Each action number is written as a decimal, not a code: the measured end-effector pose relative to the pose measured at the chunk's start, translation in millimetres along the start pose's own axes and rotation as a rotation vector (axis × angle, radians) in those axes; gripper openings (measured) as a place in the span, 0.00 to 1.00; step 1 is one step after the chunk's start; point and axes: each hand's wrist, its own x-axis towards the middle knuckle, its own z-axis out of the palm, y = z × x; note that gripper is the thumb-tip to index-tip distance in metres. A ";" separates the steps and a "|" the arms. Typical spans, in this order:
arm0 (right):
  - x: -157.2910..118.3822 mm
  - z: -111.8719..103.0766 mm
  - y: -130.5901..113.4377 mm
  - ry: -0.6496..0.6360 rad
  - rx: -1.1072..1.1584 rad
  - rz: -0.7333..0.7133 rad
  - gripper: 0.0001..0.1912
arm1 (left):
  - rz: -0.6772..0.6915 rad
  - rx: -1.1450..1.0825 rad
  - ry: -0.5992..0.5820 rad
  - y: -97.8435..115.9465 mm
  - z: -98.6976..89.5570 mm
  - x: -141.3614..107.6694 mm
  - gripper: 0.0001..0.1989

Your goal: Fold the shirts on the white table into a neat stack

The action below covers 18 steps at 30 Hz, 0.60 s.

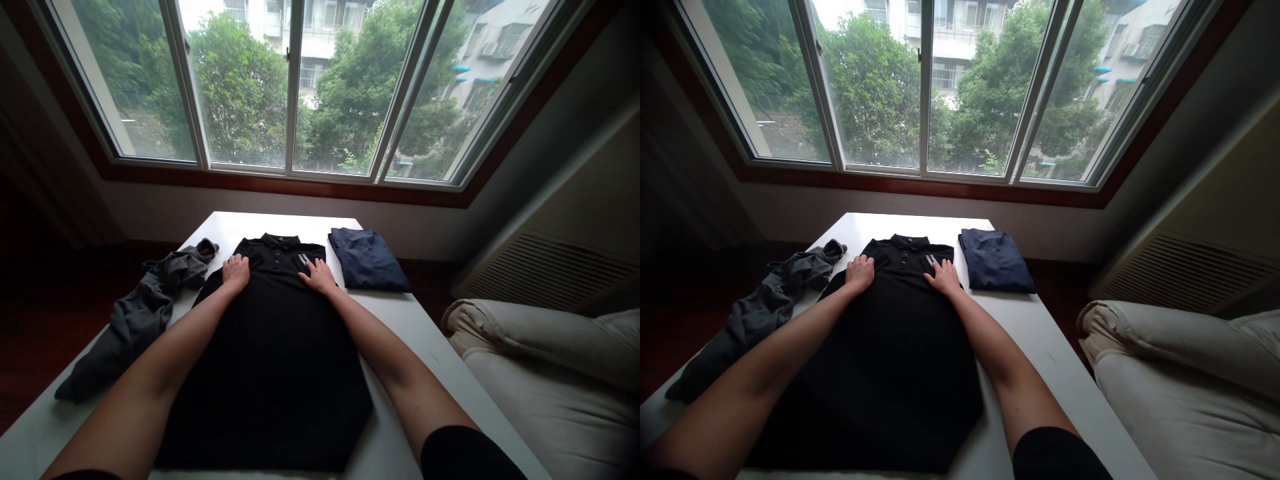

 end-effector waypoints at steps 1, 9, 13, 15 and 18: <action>0.8 -1.0 2.5 -0.012 -0.001 -0.009 0.40 | 0.000 -0.002 -0.004 1.7 -0.4 -1.9 0.17; 3.1 -11.6 10.8 0.026 -0.036 -0.004 0.35 | -0.047 0.028 -0.040 -0.4 -7.3 -13.9 0.18; -7.4 -12.7 -1.4 0.171 -0.109 0.011 0.26 | 0.033 0.031 -0.043 -14.4 -10.3 -19.8 0.13; -13.1 -13.3 -8.3 0.224 -0.132 -0.018 0.20 | 0.083 0.021 -0.036 -18.4 -12.4 -23.3 0.12; -17.4 -17.1 -15.3 0.251 -0.136 -0.010 0.15 | 0.096 0.007 -0.008 -19.3 -17.4 -26.8 0.13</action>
